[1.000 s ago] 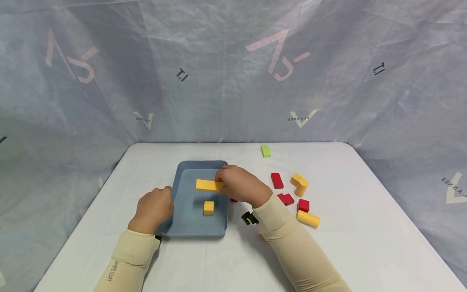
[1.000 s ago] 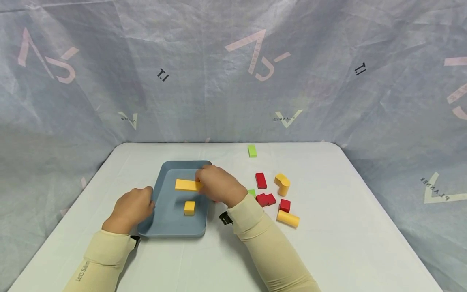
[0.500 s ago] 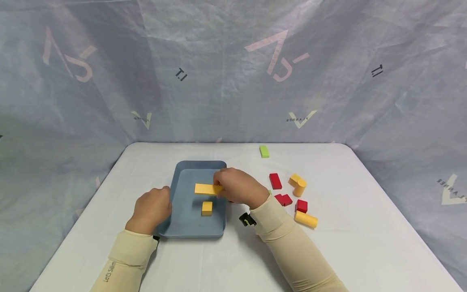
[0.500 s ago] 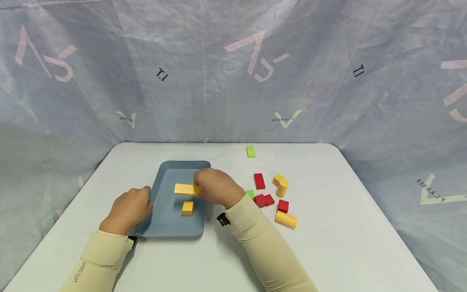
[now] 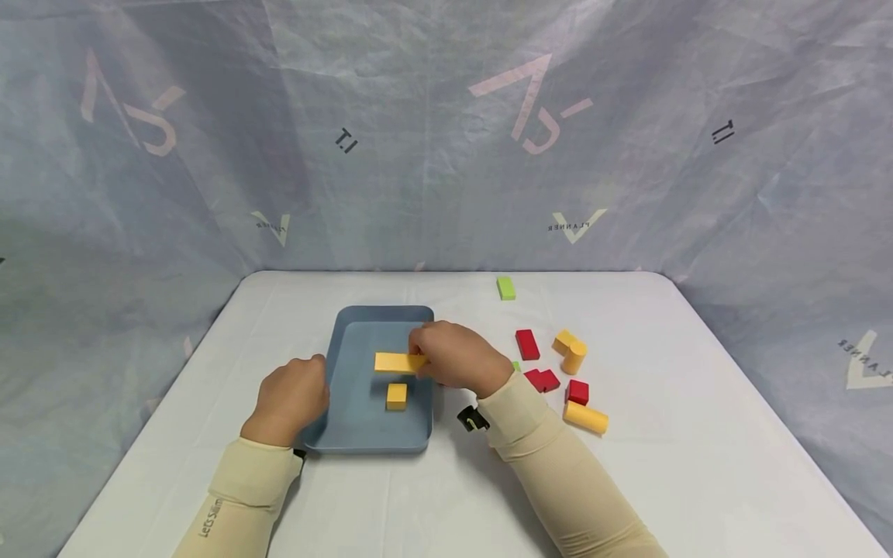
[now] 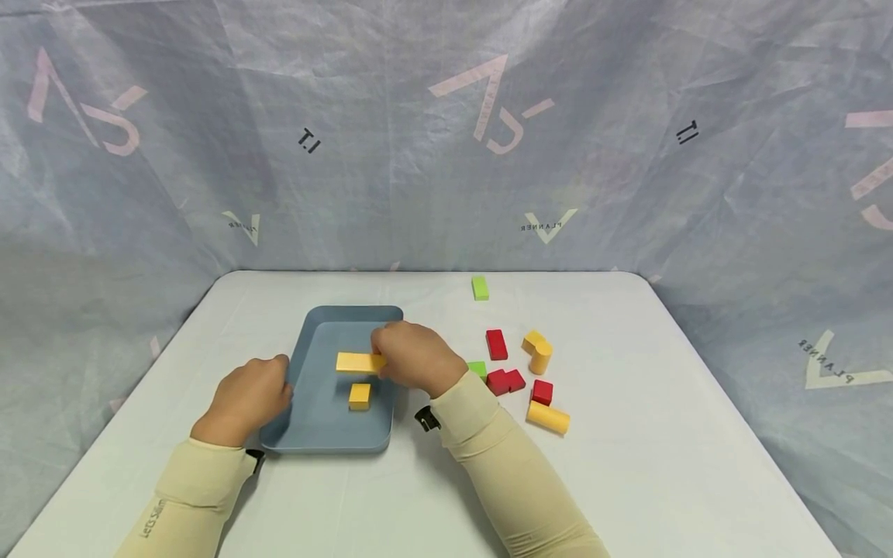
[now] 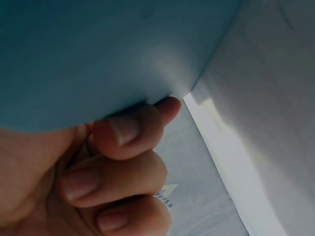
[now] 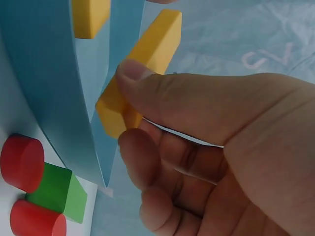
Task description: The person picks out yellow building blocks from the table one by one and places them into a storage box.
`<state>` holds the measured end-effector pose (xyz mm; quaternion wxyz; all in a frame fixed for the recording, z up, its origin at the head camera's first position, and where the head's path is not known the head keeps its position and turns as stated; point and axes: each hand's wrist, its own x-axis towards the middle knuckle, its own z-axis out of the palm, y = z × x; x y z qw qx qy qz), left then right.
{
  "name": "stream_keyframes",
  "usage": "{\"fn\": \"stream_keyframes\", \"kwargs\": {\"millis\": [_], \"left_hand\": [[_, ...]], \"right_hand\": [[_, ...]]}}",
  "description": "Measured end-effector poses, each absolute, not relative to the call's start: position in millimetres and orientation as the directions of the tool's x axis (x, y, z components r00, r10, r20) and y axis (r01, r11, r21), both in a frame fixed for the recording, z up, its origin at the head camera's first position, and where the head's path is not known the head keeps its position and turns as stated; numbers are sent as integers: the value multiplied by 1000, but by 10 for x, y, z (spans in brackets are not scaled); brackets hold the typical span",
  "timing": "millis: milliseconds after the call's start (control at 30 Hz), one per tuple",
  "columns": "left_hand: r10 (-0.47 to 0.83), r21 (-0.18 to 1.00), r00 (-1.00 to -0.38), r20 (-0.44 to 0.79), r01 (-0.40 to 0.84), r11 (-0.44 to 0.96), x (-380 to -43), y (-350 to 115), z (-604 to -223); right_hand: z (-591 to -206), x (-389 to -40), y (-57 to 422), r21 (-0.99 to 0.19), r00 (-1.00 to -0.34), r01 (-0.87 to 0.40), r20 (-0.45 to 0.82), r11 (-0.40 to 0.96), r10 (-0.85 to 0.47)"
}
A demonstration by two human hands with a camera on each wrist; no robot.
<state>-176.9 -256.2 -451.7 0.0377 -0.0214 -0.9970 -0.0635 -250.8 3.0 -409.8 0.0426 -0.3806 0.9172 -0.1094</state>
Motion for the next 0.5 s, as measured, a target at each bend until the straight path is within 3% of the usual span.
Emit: {"fn": "stream_keyframes", "kwargs": {"millis": [500], "left_hand": [[31,131,-997,71,40,991,-1787,-2556,-4525]], "right_hand": [[-4110,-2526,49,-254,-710,-684,16,684,-704]]}}
